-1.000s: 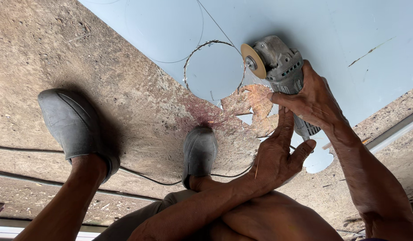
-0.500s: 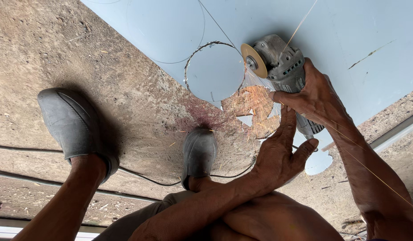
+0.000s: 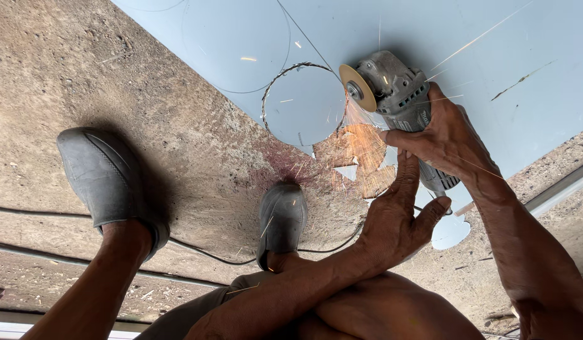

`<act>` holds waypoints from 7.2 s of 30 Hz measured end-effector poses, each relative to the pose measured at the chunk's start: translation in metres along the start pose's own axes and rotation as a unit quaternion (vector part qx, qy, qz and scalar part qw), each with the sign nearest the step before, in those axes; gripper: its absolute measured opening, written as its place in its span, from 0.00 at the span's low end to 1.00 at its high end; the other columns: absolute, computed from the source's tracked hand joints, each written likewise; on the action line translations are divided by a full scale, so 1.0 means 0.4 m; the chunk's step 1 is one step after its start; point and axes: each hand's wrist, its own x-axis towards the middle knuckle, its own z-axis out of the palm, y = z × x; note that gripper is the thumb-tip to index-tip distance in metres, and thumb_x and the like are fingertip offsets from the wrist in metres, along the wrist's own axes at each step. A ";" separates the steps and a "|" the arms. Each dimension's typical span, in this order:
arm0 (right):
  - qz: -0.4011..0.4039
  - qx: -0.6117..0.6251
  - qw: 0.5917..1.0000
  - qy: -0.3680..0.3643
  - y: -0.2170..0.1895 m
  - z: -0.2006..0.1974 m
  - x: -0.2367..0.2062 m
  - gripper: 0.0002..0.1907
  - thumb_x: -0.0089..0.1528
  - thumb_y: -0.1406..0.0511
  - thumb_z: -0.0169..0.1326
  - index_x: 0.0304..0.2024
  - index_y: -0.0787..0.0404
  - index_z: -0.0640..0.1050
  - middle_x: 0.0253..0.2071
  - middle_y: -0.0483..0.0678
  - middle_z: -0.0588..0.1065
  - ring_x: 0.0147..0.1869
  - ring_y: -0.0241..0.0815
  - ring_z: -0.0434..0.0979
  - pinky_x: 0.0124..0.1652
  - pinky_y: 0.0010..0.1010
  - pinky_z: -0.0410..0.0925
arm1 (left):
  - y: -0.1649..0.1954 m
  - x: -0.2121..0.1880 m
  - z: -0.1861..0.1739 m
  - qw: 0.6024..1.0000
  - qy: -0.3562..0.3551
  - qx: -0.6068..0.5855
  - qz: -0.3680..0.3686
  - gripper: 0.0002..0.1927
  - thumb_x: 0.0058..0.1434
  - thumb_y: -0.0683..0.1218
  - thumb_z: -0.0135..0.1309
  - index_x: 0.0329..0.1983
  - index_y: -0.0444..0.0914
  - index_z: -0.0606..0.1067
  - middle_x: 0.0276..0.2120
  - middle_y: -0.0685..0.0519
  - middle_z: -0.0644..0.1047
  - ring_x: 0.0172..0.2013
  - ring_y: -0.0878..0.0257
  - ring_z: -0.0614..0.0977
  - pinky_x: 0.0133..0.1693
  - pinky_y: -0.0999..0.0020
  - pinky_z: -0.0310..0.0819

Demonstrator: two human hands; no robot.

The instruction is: The person uses an angle grinder to cut circular shapes from a large metal sheet. They follow pre-drawn circular outlines, cutting along the lines and removing the cut-out pieces as they finish each circle.

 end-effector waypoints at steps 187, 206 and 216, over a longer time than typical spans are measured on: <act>-0.080 -0.165 0.983 -0.030 -0.013 -0.100 0.098 0.48 0.48 0.60 0.73 0.63 0.77 0.66 0.46 0.73 0.78 0.48 0.64 0.83 0.51 0.51 0.76 | 0.029 0.083 0.026 0.995 0.069 0.022 0.072 0.52 0.68 0.57 0.51 0.78 0.19 0.40 0.69 0.12 0.57 0.31 0.42 0.85 0.24 0.60 0.81; -0.041 -0.147 0.988 -0.034 0.008 -0.086 0.068 0.47 0.50 0.59 0.73 0.63 0.78 0.65 0.46 0.74 0.77 0.47 0.65 0.83 0.49 0.55 0.76 | 0.022 0.071 0.034 0.998 0.029 -0.003 0.052 0.54 0.67 0.56 0.50 0.77 0.19 0.35 0.70 0.11 0.53 0.23 0.54 0.83 0.19 0.67 0.77; -0.064 -0.172 0.983 -0.031 -0.007 -0.096 0.095 0.46 0.50 0.58 0.73 0.61 0.78 0.67 0.44 0.73 0.78 0.44 0.64 0.84 0.45 0.51 0.79 | 0.021 0.083 0.033 0.997 0.046 0.012 0.057 0.53 0.68 0.57 0.49 0.77 0.18 0.37 0.70 0.11 0.53 0.27 0.49 0.85 0.22 0.64 0.79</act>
